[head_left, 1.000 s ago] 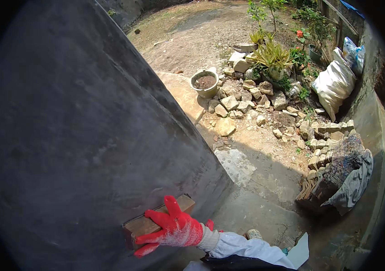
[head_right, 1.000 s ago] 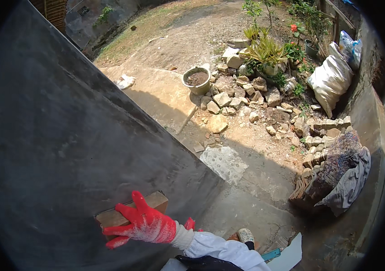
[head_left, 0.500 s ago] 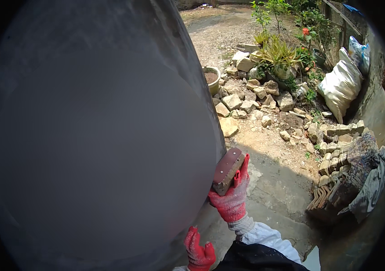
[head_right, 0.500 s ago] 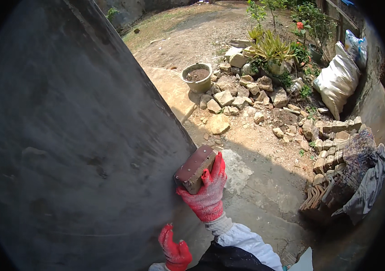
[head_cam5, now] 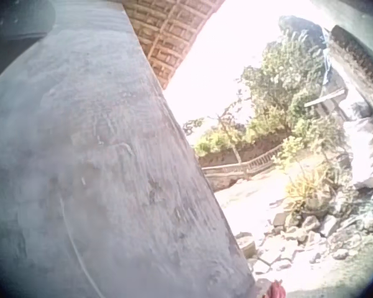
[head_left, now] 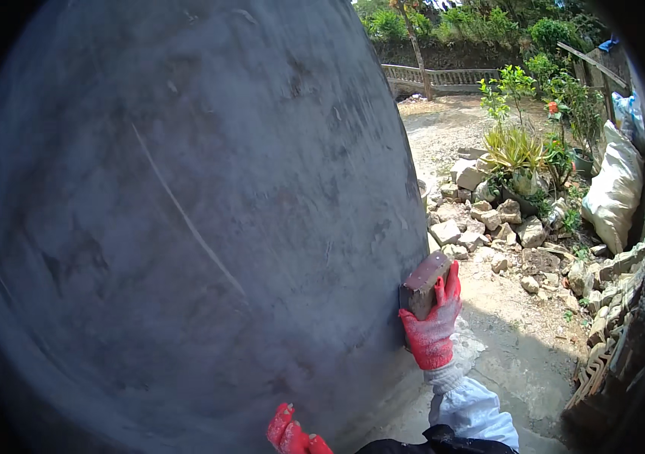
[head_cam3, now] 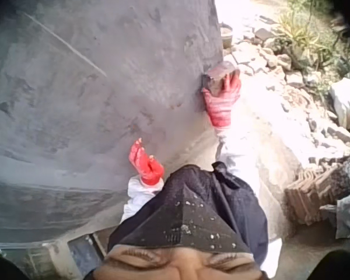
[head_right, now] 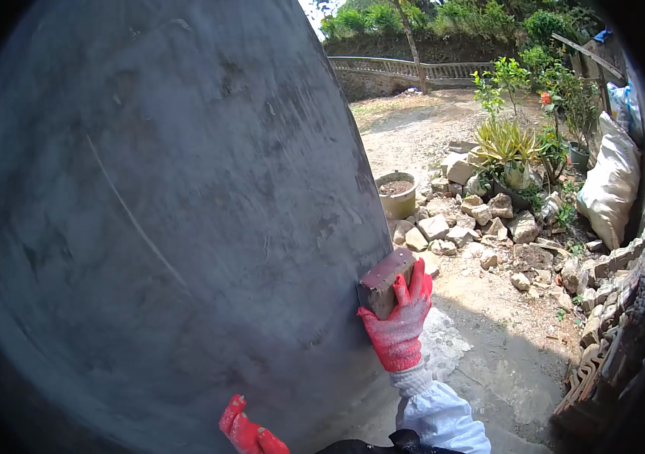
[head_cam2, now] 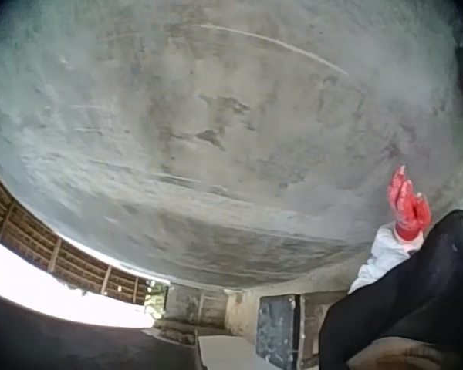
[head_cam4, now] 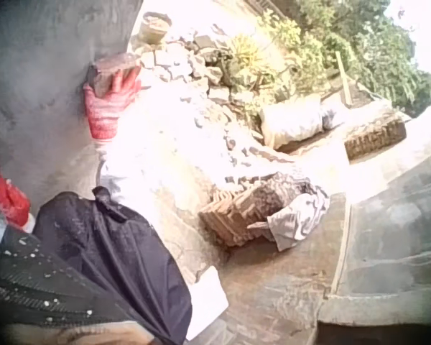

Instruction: The person is sanding a curved concrete surface using a sanding block by hand.

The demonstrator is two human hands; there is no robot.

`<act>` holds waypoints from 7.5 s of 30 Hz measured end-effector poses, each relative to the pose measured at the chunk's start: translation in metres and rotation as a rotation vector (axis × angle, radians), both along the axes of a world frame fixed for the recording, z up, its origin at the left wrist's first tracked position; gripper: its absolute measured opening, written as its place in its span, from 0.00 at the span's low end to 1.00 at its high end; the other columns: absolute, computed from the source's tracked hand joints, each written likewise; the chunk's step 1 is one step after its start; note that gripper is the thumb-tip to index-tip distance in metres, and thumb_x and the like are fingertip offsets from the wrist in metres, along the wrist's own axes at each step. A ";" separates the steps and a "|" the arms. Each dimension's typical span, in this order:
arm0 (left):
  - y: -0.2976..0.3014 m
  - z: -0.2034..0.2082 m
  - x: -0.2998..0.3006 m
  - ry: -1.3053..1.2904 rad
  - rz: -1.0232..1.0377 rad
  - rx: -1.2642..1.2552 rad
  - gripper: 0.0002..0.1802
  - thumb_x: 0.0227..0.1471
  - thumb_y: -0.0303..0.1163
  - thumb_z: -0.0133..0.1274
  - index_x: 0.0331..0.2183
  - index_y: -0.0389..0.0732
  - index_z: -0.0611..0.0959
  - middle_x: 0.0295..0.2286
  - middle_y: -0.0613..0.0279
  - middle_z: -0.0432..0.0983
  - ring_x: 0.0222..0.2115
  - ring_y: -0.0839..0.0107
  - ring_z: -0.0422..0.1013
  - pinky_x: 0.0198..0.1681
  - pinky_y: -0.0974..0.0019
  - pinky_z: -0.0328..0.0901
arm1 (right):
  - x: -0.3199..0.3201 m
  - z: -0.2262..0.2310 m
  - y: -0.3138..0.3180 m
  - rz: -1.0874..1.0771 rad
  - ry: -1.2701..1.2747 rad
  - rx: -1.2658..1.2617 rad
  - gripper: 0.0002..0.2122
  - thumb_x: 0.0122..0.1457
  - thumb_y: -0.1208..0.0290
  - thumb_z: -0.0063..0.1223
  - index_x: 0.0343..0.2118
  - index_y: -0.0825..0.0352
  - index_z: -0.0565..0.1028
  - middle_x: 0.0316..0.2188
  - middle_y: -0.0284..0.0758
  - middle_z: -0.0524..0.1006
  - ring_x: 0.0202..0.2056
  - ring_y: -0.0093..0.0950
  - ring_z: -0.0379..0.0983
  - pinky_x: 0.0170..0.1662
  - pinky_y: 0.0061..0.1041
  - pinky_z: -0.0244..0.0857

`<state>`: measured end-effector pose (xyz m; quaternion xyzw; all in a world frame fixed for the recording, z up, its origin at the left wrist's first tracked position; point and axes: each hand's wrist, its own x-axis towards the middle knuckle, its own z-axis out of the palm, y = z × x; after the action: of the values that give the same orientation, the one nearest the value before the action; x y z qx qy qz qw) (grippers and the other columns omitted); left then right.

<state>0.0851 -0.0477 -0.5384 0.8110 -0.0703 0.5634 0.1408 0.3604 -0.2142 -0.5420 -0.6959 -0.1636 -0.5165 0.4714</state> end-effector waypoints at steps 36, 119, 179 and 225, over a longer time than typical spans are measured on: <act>0.106 0.136 -0.057 -0.279 0.710 0.243 0.30 0.57 0.27 0.44 0.60 0.29 0.63 0.63 0.35 0.52 0.64 0.36 0.51 0.64 0.38 0.49 | -0.016 0.503 -0.002 0.039 -0.686 -0.260 0.32 0.50 0.50 0.64 0.58 0.56 0.72 0.62 0.45 0.66 0.51 0.46 0.72 0.54 0.40 0.67; 0.113 0.090 -0.073 -0.178 0.687 0.318 0.22 0.52 0.32 0.51 0.49 0.33 0.73 0.53 0.44 0.63 0.56 0.39 0.60 0.60 0.29 0.55 | 0.025 0.341 -0.008 0.454 -0.234 0.095 0.34 0.51 0.71 0.64 0.62 0.70 0.65 0.35 0.27 0.71 0.28 0.18 0.60 0.42 0.22 0.64; 0.119 0.239 -0.076 -0.243 0.981 0.225 0.33 0.54 0.27 0.50 0.60 0.29 0.65 0.62 0.38 0.58 0.64 0.36 0.51 0.67 0.36 0.45 | -0.065 0.570 0.029 0.132 -0.453 0.003 0.27 0.52 0.57 0.66 0.57 0.50 0.74 0.66 0.34 0.63 0.53 0.41 0.74 0.55 0.35 0.67; 0.132 0.224 -0.088 -0.344 0.774 0.176 0.36 0.53 0.28 0.53 0.60 0.26 0.62 0.60 0.35 0.56 0.63 0.33 0.51 0.65 0.33 0.47 | -0.238 0.324 0.135 0.516 -0.225 -0.381 0.38 0.23 0.57 0.77 0.46 0.58 0.76 0.49 0.40 0.77 0.48 0.43 0.75 0.49 0.46 0.64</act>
<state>-0.0030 0.0848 -0.3144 0.6808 0.1687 0.6936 -0.1643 0.1227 -0.0794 -0.2176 -0.6459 -0.4788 -0.4136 0.4272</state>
